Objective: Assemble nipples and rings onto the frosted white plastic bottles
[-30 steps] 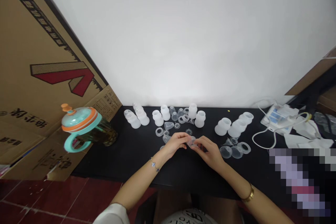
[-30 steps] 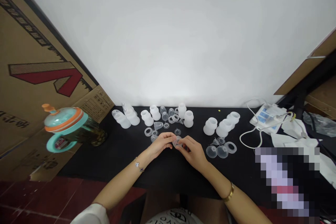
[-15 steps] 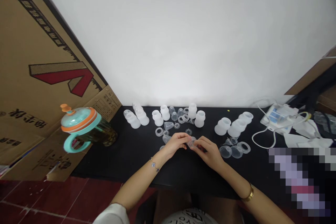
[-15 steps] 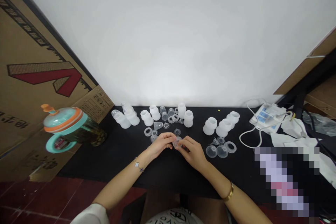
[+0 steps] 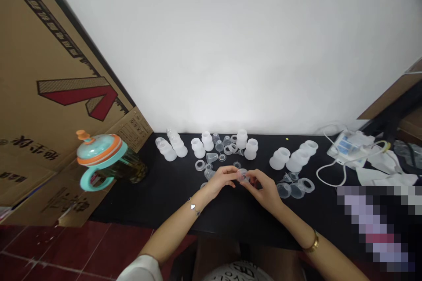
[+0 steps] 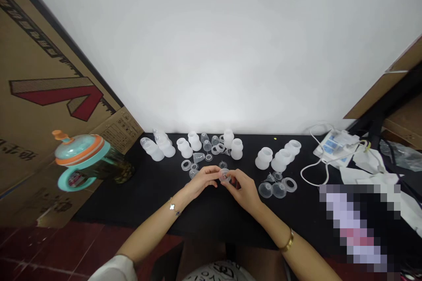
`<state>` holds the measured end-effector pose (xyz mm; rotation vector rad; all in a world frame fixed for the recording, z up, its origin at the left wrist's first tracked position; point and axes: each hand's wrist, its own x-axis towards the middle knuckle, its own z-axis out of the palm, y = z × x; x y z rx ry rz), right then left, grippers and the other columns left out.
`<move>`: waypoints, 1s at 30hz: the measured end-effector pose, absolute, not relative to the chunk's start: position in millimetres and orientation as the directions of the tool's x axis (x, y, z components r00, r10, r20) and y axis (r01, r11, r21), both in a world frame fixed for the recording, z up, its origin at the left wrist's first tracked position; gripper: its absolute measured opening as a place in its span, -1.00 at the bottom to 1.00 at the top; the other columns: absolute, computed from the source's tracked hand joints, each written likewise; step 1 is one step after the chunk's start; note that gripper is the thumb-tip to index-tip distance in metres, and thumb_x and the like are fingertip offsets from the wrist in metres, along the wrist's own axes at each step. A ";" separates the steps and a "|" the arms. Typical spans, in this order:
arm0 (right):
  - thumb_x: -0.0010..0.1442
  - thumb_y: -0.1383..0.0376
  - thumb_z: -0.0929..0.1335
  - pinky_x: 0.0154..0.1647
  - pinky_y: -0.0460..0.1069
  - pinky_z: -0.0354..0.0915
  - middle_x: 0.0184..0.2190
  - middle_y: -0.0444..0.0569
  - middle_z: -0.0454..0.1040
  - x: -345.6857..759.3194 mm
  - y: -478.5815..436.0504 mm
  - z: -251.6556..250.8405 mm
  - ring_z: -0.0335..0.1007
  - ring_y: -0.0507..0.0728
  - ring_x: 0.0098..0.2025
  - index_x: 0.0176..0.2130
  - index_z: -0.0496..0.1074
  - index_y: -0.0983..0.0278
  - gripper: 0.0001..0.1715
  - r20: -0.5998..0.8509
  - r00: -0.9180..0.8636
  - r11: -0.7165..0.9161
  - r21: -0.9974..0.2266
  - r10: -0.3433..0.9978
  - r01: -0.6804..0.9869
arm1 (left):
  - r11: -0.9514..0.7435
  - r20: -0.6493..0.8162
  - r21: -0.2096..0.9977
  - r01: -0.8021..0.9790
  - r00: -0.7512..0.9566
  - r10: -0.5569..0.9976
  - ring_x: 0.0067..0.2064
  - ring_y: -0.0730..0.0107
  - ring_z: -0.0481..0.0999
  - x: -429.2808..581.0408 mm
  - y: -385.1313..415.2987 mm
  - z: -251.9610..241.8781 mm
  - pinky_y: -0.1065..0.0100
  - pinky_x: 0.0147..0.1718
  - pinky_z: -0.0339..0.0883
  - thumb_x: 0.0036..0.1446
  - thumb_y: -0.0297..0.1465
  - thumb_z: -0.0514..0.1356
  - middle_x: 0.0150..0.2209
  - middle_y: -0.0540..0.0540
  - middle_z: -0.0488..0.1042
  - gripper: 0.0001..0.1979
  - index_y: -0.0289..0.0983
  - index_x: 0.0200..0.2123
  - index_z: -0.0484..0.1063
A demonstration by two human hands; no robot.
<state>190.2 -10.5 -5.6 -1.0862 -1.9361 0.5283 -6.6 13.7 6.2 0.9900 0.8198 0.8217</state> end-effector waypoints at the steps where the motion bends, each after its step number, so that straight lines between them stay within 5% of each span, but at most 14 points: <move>1: 0.30 0.10 0.37 -0.50 -0.06 0.27 -0.50 -0.15 0.32 189.8 -10.4 -5.8 0.30 0.06 -0.52 -0.22 0.47 0.20 -0.78 0.454 -0.269 0.526 -0.693 0.849 0.492 | 0.323 -0.203 0.923 -0.207 0.451 0.869 -0.31 0.41 0.49 -6.5 13.5 6.4 0.49 -0.42 0.33 0.01 -0.21 0.41 -0.29 -0.13 0.54 -0.68 -0.34 -0.27 0.58; 13: 0.27 0.15 0.40 -0.48 -0.06 0.30 -0.42 -0.10 0.40 190.7 -9.8 -7.6 0.33 0.07 -0.46 -0.06 0.48 0.17 -0.74 0.417 -0.324 0.525 -0.734 0.849 0.431 | 0.331 -0.215 0.915 -0.230 0.415 0.884 -0.37 0.44 0.48 -6.9 15.6 1.0 0.48 -0.44 0.33 0.03 -0.20 0.40 -0.38 -0.09 0.52 -0.68 -0.35 -0.29 0.58; 30: 0.31 0.12 0.38 -0.49 -0.07 0.28 -0.40 -0.08 0.40 191.4 -10.1 -6.5 0.30 0.04 -0.52 -0.19 0.53 0.20 -0.78 0.474 -0.352 0.589 -0.684 0.807 0.430 | 0.335 -0.230 0.923 -0.188 0.429 0.873 -0.38 0.45 0.48 -6.3 15.5 0.2 0.47 -0.44 0.32 0.03 -0.18 0.38 -0.38 -0.09 0.53 -0.67 -0.34 -0.27 0.61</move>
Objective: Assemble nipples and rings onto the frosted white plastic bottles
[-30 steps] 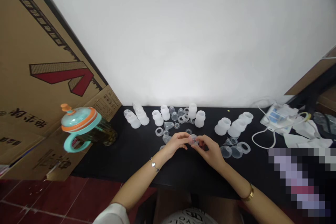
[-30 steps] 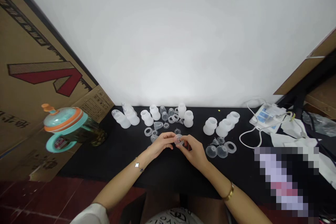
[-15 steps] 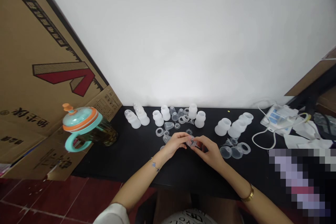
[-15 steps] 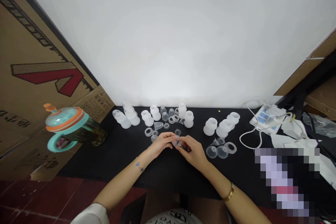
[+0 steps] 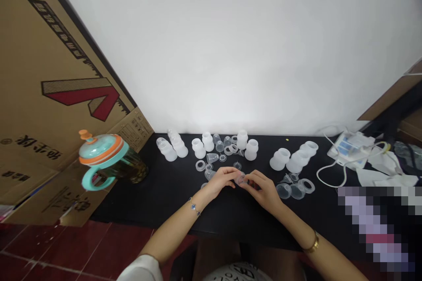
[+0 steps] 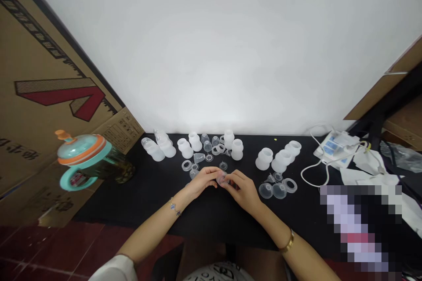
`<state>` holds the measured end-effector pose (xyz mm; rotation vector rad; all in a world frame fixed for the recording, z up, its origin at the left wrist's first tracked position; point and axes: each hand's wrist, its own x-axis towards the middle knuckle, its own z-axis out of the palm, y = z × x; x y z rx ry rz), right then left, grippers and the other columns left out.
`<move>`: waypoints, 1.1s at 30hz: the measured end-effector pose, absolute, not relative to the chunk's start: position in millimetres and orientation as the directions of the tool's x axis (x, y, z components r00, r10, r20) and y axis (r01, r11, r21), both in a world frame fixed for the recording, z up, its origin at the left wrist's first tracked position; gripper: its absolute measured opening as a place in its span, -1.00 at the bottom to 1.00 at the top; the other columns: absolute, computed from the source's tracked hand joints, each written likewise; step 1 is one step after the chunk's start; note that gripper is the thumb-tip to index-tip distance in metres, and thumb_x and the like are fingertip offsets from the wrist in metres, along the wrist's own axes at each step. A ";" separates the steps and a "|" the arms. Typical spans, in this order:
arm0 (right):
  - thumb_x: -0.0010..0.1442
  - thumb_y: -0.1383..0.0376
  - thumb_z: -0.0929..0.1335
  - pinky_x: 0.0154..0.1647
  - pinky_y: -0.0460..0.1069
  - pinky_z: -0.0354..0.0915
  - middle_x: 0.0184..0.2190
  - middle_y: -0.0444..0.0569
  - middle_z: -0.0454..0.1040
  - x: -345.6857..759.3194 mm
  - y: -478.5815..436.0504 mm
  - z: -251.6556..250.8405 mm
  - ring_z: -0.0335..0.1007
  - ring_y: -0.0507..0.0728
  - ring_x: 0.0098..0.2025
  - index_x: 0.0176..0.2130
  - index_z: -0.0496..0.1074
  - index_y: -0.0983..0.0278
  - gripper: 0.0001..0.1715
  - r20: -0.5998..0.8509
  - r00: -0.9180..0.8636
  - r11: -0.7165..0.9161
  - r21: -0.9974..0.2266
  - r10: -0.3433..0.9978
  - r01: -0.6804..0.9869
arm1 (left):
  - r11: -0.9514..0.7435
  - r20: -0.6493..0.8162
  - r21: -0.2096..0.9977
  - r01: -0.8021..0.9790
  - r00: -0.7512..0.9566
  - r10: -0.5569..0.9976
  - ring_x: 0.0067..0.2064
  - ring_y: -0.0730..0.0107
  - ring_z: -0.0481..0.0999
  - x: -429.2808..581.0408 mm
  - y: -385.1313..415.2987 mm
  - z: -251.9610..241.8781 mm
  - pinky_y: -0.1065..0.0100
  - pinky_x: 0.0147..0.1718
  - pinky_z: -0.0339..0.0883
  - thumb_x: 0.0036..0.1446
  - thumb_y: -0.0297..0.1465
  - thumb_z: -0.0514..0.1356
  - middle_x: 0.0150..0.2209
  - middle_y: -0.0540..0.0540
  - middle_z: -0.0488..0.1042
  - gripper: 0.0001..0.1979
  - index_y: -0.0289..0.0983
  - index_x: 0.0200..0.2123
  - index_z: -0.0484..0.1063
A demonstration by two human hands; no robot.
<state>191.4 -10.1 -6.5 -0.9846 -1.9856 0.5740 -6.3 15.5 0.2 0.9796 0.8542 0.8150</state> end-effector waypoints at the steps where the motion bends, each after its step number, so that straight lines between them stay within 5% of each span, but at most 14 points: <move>1: 0.32 0.12 0.37 -0.49 -0.07 0.28 -0.39 -0.07 0.41 191.3 -10.3 -6.0 0.30 0.03 -0.53 -0.21 0.53 0.20 -0.77 0.480 -0.349 0.593 -0.680 0.805 0.432 | 0.335 -0.230 0.924 -0.187 0.429 0.874 -0.38 0.45 0.48 -6.2 15.6 -0.3 0.47 -0.44 0.32 0.03 -0.18 0.38 -0.38 -0.09 0.53 -0.67 -0.34 -0.27 0.61; 33: 0.25 0.05 0.40 -0.50 -0.05 0.26 -0.49 -0.16 0.32 189.9 -9.1 -5.9 0.26 0.05 -0.52 -0.22 0.44 0.20 -0.72 0.379 -0.245 0.451 -0.753 0.892 0.479 | 0.370 -0.256 0.902 -0.223 0.415 0.873 -0.34 0.39 0.54 -7.7 16.2 1.8 0.45 -0.41 0.35 -0.16 -0.26 0.50 -0.31 -0.12 0.58 -0.58 -0.34 -0.24 0.54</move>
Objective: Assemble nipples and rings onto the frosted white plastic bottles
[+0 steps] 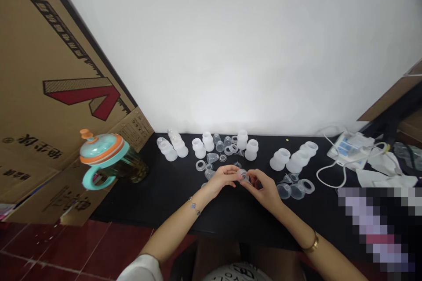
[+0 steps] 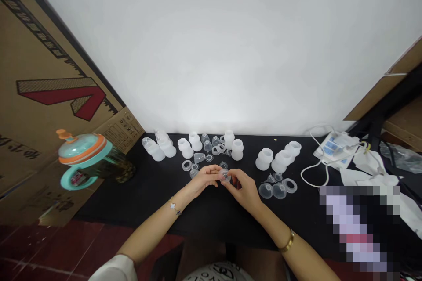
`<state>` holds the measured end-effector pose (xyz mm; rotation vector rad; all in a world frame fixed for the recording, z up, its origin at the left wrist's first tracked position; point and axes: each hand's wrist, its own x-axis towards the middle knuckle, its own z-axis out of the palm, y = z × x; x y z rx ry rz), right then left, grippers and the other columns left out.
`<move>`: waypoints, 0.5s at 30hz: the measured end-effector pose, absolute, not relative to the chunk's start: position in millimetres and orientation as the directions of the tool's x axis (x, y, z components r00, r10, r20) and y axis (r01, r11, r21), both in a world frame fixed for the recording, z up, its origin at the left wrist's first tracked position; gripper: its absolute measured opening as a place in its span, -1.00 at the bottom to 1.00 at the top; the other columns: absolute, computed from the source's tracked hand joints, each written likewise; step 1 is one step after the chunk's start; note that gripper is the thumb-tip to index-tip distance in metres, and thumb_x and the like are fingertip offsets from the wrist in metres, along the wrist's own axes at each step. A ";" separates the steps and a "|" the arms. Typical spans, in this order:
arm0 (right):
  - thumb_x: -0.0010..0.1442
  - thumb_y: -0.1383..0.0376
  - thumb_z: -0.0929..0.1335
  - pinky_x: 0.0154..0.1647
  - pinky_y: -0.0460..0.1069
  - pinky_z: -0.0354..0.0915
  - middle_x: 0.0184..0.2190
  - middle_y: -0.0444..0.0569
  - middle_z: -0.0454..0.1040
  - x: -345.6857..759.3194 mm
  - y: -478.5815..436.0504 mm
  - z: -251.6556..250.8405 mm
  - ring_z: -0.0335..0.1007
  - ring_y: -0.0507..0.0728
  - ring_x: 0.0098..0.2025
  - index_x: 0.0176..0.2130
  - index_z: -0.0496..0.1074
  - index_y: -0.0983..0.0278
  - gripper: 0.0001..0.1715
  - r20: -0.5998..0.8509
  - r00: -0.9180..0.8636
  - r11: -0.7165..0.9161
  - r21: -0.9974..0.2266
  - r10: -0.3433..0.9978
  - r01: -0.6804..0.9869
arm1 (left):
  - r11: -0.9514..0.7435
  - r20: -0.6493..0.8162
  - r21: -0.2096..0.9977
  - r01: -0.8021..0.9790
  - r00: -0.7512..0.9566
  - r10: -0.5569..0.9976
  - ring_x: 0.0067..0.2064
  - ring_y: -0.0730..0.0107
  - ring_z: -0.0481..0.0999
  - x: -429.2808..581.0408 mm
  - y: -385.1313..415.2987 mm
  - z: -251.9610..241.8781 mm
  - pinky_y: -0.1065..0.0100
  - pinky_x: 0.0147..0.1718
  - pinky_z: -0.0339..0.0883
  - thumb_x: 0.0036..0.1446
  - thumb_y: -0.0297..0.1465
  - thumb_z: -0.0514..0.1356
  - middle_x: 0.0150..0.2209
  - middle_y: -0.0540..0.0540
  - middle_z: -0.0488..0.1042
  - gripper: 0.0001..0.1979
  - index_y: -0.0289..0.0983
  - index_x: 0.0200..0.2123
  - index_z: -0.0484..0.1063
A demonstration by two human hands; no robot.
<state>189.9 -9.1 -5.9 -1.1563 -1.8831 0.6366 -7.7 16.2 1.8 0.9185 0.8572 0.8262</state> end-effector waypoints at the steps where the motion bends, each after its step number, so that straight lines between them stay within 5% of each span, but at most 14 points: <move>1: 0.24 0.05 0.40 -0.50 -0.05 0.27 -0.49 -0.15 0.33 189.9 -8.9 -6.3 0.27 0.05 -0.52 -0.21 0.44 0.20 -0.72 0.375 -0.248 0.449 -0.757 0.893 0.474 | 0.370 -0.253 0.900 -0.229 0.416 0.874 -0.34 0.39 0.54 -7.6 16.4 1.6 0.45 -0.42 0.35 -0.14 -0.25 0.49 -0.32 -0.12 0.58 -0.58 -0.34 -0.24 0.54; 15: 0.26 0.04 0.39 -0.44 -0.02 0.32 -0.38 -0.04 0.49 191.0 -7.9 -3.6 0.39 0.12 -0.39 -0.14 0.52 0.19 -0.69 0.314 -0.211 0.371 -0.866 0.925 0.335 | 0.378 -0.252 0.888 -0.262 0.410 0.876 -0.30 0.31 0.57 -7.6 16.7 2.7 0.41 -0.40 0.41 -0.01 -0.12 0.41 -0.30 -0.16 0.58 -0.56 -0.35 -0.20 0.54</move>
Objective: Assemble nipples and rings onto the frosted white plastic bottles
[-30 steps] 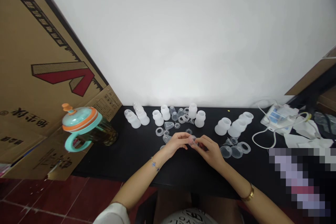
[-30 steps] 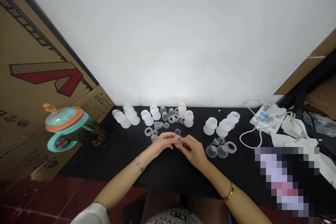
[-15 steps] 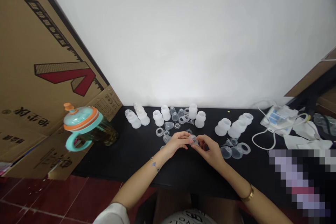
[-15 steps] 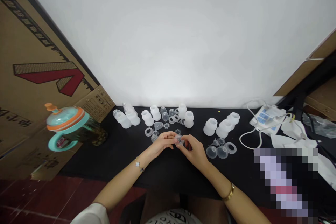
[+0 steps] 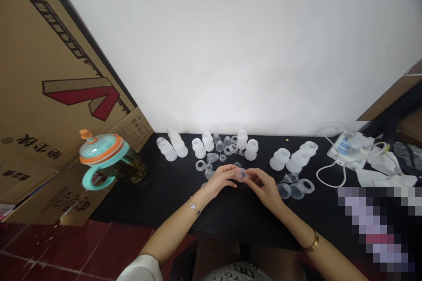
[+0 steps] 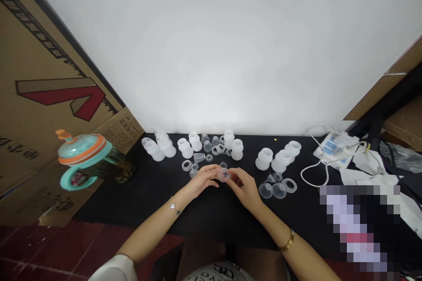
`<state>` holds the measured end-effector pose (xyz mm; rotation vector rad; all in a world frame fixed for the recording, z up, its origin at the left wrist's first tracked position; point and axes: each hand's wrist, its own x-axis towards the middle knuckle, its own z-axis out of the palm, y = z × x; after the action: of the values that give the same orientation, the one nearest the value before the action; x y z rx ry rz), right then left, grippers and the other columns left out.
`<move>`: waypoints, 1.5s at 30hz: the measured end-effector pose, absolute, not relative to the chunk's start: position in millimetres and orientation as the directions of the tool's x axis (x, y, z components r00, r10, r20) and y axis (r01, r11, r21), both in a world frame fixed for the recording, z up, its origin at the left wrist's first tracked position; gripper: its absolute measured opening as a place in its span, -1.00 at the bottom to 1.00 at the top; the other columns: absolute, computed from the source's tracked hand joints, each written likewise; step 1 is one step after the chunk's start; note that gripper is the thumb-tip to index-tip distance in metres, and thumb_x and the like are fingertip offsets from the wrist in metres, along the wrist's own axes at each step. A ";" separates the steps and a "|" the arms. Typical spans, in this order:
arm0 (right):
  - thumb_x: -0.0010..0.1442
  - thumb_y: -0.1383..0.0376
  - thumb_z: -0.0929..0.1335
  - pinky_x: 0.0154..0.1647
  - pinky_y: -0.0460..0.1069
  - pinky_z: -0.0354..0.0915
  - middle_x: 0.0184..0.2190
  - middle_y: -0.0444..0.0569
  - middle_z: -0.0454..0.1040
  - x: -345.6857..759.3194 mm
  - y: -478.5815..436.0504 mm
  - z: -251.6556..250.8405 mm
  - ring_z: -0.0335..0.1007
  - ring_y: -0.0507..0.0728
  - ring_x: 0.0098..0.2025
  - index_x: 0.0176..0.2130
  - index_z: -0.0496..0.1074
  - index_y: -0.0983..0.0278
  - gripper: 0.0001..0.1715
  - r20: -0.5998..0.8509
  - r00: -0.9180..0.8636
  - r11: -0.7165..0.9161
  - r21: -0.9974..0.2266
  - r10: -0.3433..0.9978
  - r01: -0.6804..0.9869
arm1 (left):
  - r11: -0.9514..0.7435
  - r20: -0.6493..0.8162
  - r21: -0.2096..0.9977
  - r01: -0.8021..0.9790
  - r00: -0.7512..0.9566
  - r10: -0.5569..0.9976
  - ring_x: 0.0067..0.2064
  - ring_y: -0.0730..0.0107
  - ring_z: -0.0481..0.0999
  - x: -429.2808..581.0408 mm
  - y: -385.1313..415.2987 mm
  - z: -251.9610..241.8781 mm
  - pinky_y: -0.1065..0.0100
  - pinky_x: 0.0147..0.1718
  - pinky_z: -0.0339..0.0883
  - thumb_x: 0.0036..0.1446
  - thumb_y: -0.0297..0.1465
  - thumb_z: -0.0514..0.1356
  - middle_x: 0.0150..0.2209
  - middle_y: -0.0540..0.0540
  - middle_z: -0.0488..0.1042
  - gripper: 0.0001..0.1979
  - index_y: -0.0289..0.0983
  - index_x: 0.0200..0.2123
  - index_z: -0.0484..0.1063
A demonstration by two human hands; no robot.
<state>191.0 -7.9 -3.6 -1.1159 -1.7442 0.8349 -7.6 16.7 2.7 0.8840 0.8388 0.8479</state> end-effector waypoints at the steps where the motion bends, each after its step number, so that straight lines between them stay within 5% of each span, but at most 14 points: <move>1: 0.24 0.02 0.40 -0.45 -0.03 0.32 -0.37 -0.04 0.49 191.7 -6.6 -4.8 0.39 0.12 -0.39 -0.15 0.52 0.20 -0.67 0.281 -0.188 0.328 -0.893 0.941 0.307 | 0.380 -0.251 0.885 -0.269 0.412 0.876 -0.28 0.29 0.58 -7.7 16.9 2.9 0.40 -0.40 0.41 0.00 -0.10 0.40 -0.29 -0.18 0.58 -0.55 -0.35 -0.19 0.54; 9: 0.14 -0.07 0.44 -0.59 -0.05 0.25 -0.51 -0.11 0.41 193.8 2.8 -4.2 0.33 0.08 -0.52 -0.22 0.46 0.26 -0.54 0.038 -0.132 0.037 -0.999 0.991 -0.010 | 0.367 -0.243 0.903 -0.225 0.438 0.866 -0.26 0.27 0.58 -7.0 15.4 3.9 0.41 -0.38 0.39 -0.02 -0.16 0.42 -0.24 -0.24 0.60 -0.54 -0.36 -0.13 0.57; 14: 0.08 -0.07 0.47 -0.62 -0.08 0.22 -0.53 -0.13 0.38 194.1 4.9 1.9 0.32 0.05 -0.55 -0.30 0.47 0.28 -0.53 -0.129 -0.191 -0.169 -0.963 0.973 -0.211 | 0.084 -0.058 0.994 -0.076 0.294 0.954 -0.45 0.45 0.41 -3.2 12.7 3.3 0.45 -0.48 0.27 -0.02 -0.15 0.41 -0.46 -0.07 0.50 -0.64 -0.34 -0.32 0.56; 17: 0.08 -0.04 0.48 -0.62 -0.10 0.20 -0.54 -0.13 0.39 194.9 5.6 1.1 0.32 0.03 -0.55 -0.32 0.47 0.28 -0.56 -0.211 -0.267 -0.283 -0.920 0.940 -0.271 | -0.075 0.066 0.997 0.034 0.218 0.974 -0.45 0.46 0.39 -2.0 9.8 4.7 0.45 -0.49 0.21 0.00 -0.16 0.40 -0.43 -0.03 0.49 -0.66 -0.29 -0.28 0.52; 21: 0.14 -0.03 0.46 -0.60 -0.13 0.18 -0.55 -0.13 0.41 195.5 5.7 -1.8 0.31 0.01 -0.55 -0.32 0.48 0.28 -0.58 -0.239 -0.341 -0.339 -0.900 0.909 -0.273 | -0.174 0.113 0.965 0.198 0.285 0.952 -0.36 0.38 0.47 -0.3 4.1 9.3 0.42 -0.44 0.22 0.08 -0.16 0.34 -0.25 -0.09 0.56 -0.63 -0.24 -0.11 0.53; 25: 0.14 -0.04 0.46 -0.60 -0.14 0.18 -0.56 -0.14 0.40 195.0 5.8 -1.4 0.30 -0.01 -0.56 -0.38 0.46 0.31 -0.55 -0.247 -0.347 -0.335 -0.916 0.905 -0.220 | -0.171 0.076 0.954 0.245 0.354 0.932 -0.34 0.33 0.49 1.6 1.4 11.3 0.40 -0.41 0.22 0.18 -0.14 0.25 -0.28 -0.10 0.60 -0.66 -0.23 -0.08 0.56; 33: 0.12 -0.03 0.47 -0.59 -0.15 0.19 -0.55 -0.15 0.43 193.5 5.3 -2.5 0.35 -0.01 -0.55 -0.43 0.44 0.31 -0.54 -0.252 -0.352 -0.320 -0.936 0.901 -0.149 | -0.185 0.087 0.935 0.302 0.309 0.947 -0.48 0.42 0.35 0.8 4.3 5.8 0.42 -0.46 0.14 0.08 -0.14 0.33 -0.53 0.01 0.45 -0.71 -0.26 -0.35 0.55; 45: 0.07 -0.17 0.43 -0.62 -0.16 0.21 -0.62 -0.17 0.39 190.4 7.1 -5.7 0.34 -0.02 -0.59 -0.46 0.41 0.30 -0.42 -0.271 -0.363 -0.287 -0.958 0.892 0.010 | -0.254 0.076 0.852 0.457 0.372 0.925 -0.53 0.53 0.20 -1.3 5.4 1.4 0.44 -0.52 -0.02 0.12 -0.05 0.26 -0.63 0.09 0.27 -0.53 -0.31 -0.60 0.36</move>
<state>190.4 7.1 -5.7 -1.1885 -1.2934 1.7244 -1.3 5.4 1.4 1.8624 1.2018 0.7679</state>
